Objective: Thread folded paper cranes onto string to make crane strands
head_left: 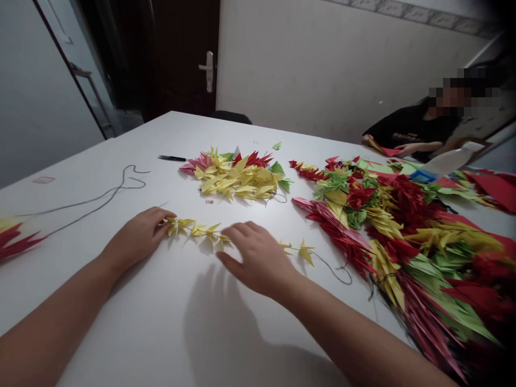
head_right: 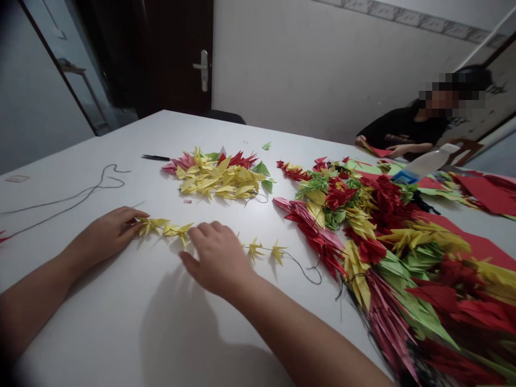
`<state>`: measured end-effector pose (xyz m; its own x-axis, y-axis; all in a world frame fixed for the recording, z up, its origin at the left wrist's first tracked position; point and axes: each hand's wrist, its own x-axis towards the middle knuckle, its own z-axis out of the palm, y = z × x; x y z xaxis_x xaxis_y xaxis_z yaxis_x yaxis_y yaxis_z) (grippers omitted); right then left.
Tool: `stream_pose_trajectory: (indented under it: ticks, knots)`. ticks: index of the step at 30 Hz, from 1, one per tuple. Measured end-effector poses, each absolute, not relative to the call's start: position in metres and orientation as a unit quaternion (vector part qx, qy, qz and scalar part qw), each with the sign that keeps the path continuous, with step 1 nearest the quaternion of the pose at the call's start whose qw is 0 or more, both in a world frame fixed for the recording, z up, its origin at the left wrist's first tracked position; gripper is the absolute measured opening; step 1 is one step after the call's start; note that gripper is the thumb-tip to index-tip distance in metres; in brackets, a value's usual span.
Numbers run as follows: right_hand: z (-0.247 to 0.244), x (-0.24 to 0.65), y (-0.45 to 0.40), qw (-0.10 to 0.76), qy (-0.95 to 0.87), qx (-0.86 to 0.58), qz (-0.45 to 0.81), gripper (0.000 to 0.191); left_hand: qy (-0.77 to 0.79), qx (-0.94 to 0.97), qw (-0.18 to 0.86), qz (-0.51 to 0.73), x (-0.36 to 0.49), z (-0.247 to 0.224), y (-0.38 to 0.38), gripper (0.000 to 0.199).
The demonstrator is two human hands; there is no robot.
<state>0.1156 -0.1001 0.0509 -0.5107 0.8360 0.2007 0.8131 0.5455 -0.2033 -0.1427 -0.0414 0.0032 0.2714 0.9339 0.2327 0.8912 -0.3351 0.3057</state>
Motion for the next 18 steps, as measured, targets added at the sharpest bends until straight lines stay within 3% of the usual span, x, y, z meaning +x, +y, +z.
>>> stream_pose_trajectory:
  ticks: [5, 11, 15, 18]
  knots:
    - [0.036, 0.046, -0.060, 0.146, -0.868, -0.471, 0.051, 0.046, 0.574, 0.792, 0.054, 0.202, -0.140, 0.006, -0.044, 0.029]
    - [0.029, 0.027, -0.041, 0.109, -0.872, -0.475, 0.053, 0.026, 0.578, 0.790, 0.057, 0.196, -0.141, 0.009, -0.046, 0.029]
    - [0.033, 0.030, -0.042, 0.102, -0.880, -0.462, 0.043, 0.024, 0.579, 0.790, 0.040, 0.198, -0.144, 0.008, -0.044, 0.029]
    - [0.041, 0.043, -0.048, 0.147, -0.881, -0.448, 0.046, 0.032, 0.593, 0.781, 0.042, 0.191, -0.144, 0.010, -0.044, 0.030]
